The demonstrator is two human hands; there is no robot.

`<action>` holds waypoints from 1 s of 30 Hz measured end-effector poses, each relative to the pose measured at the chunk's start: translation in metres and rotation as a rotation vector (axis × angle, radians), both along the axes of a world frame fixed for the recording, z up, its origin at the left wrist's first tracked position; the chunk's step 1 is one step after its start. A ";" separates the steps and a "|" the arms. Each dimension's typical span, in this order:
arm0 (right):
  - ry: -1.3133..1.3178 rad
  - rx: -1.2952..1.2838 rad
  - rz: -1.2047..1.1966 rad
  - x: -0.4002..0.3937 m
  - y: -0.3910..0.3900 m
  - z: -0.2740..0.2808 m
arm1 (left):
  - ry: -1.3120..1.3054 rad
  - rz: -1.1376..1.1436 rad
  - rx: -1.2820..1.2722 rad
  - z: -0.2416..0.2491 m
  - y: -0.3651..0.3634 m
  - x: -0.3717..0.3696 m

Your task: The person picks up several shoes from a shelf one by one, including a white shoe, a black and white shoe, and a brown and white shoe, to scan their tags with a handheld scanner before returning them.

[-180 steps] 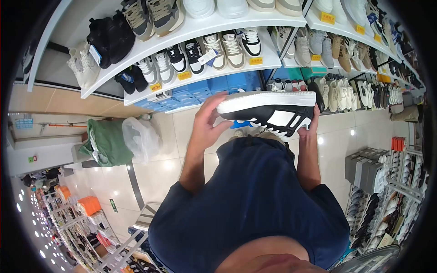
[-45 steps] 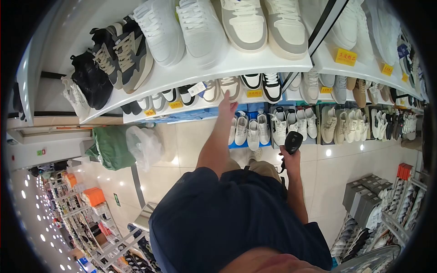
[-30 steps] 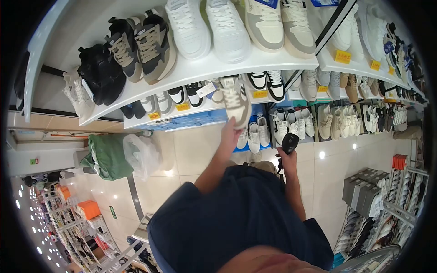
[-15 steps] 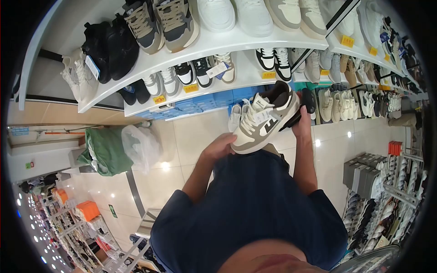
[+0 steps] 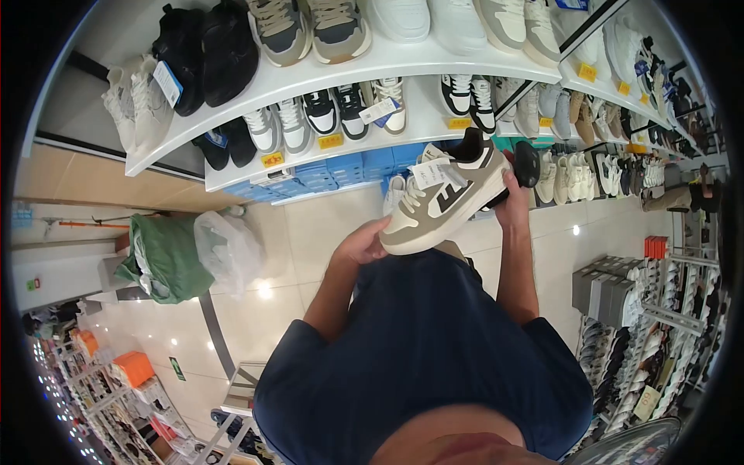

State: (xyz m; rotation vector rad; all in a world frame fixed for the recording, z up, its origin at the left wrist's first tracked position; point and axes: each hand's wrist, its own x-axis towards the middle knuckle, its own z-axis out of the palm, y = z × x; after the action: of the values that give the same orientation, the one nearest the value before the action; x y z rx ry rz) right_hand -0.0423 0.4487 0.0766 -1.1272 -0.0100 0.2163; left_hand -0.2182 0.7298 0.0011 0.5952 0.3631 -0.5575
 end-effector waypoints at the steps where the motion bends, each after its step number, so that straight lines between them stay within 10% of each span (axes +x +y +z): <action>1: -0.004 -0.004 0.006 -0.003 0.005 0.000 | 0.020 0.041 -0.015 0.002 0.003 -0.002; 14: 0.052 0.114 -0.109 -0.041 0.054 -0.012 | -0.118 -0.033 -0.055 -0.018 0.051 -0.021; 19: 0.155 0.173 -0.141 -0.048 0.058 -0.026 | -0.243 -0.065 0.353 0.013 0.044 -0.024; 30: 0.236 -0.439 -0.122 -0.051 0.033 -0.068 | -0.112 0.085 0.208 -0.054 -0.026 0.024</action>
State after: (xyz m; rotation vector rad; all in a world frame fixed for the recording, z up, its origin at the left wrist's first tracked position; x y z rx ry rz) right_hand -0.0934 0.4816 0.0087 -1.5272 0.3287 0.2483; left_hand -0.1947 0.7036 -0.0526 0.8045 0.3413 -0.4057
